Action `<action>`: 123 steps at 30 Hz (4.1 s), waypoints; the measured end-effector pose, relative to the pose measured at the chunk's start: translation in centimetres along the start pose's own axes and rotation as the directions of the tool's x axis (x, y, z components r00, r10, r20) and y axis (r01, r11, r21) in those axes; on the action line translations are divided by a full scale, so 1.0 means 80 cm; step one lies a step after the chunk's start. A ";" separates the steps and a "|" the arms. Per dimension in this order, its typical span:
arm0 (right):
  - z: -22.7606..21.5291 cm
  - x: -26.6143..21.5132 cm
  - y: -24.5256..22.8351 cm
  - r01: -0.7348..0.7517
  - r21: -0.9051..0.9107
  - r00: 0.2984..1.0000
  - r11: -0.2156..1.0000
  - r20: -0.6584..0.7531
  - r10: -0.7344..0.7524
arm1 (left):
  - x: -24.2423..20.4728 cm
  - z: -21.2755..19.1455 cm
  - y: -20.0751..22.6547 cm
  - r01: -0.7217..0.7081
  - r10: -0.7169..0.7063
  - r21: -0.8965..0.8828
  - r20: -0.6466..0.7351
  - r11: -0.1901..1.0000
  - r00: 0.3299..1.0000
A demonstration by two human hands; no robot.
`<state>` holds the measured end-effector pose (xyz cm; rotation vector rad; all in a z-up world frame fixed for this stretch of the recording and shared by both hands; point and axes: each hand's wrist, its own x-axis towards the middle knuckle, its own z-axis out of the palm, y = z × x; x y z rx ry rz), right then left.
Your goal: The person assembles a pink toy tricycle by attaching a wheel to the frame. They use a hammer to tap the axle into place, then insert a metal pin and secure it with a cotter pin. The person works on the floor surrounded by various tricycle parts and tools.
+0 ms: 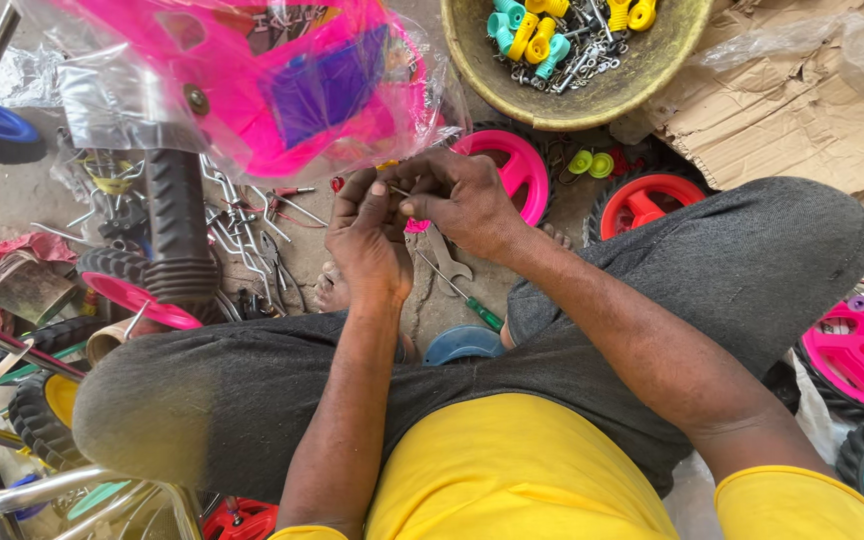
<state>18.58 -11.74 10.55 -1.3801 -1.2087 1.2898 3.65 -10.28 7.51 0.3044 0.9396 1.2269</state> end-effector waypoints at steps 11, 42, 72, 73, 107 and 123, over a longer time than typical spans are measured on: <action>-0.005 -0.005 0.001 0.257 -0.277 0.965 0.926 0.031 -0.259 | 0.002 -0.013 -0.003 0.146 -0.143 -0.034 0.083 0.989 0.986; 0.007 0.104 0.051 0.125 0.502 0.990 0.856 -0.012 -0.138 | 0.053 0.005 0.007 -0.646 0.661 0.540 0.205 0.539 0.722; -0.011 0.135 0.072 0.023 0.670 0.946 0.742 -0.254 0.200 | 0.081 -0.001 -0.030 -0.698 0.703 0.600 0.294 0.391 0.647; -0.026 0.138 0.077 0.130 0.669 0.922 0.731 -0.353 0.160 | 0.078 0.000 -0.034 -0.685 0.709 0.627 0.285 0.371 0.645; -0.052 0.173 0.186 -0.142 0.048 0.725 0.989 -0.675 0.137 | 0.040 0.014 -0.038 -0.502 0.646 0.779 0.168 0.376 0.745; -0.063 0.080 0.040 0.319 0.384 0.933 0.867 -0.287 -0.216 | 0.075 -0.016 -0.019 -0.675 0.713 0.667 0.302 0.317 0.633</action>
